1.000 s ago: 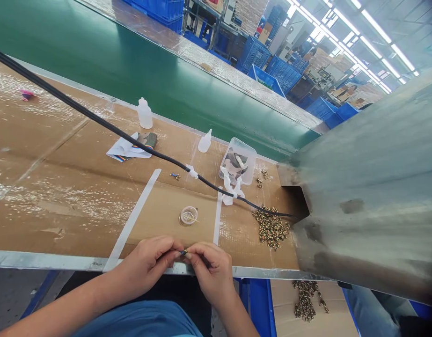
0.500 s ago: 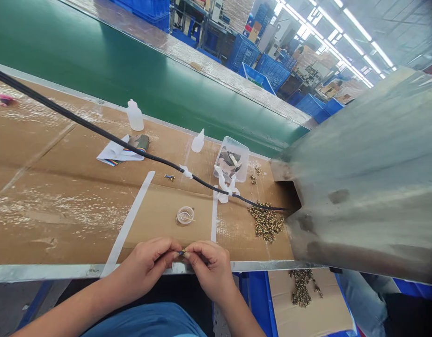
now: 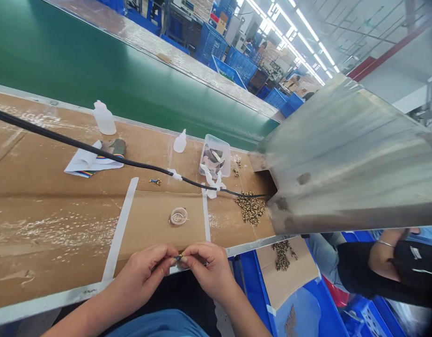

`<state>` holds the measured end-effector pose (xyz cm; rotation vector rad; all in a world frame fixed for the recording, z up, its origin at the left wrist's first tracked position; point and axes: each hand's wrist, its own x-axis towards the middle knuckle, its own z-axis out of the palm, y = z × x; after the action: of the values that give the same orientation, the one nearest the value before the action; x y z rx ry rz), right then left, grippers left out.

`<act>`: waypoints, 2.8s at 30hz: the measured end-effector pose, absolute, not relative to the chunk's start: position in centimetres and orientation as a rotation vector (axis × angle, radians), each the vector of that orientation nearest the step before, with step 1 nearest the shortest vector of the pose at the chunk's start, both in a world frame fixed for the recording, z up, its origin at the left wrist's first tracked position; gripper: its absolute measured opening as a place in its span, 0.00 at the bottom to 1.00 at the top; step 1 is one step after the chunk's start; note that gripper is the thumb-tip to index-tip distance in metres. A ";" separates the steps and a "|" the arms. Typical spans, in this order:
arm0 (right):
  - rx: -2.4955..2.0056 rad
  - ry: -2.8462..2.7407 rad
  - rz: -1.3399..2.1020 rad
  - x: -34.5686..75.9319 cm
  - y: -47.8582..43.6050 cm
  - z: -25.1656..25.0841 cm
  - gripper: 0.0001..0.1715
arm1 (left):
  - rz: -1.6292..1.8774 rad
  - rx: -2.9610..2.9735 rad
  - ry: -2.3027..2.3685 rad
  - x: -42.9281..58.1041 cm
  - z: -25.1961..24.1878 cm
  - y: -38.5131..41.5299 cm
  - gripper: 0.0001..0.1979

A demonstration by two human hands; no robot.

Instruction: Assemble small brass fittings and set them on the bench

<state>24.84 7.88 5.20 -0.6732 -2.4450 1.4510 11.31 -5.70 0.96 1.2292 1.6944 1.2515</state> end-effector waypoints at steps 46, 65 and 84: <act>-0.991 -1.946 1.934 28.0 -2.2 8.1 0.05 | 1.148 1.265 1.667 14.2 5.5 -14.4 0.13; -0.956 -2.077 1.903 28.1 -3.0 8.2 0.05 | 1.185 1.241 1.673 14.9 4.9 -16.1 0.13; -0.941 -2.021 2.062 24.2 2.2 6.5 0.06 | 1.132 1.083 1.723 11.5 3.8 -11.8 0.13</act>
<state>24.23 2.23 6.50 -0.9409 -2.0208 2.0619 11.52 -11.81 3.77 1.0827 1.7231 1.1316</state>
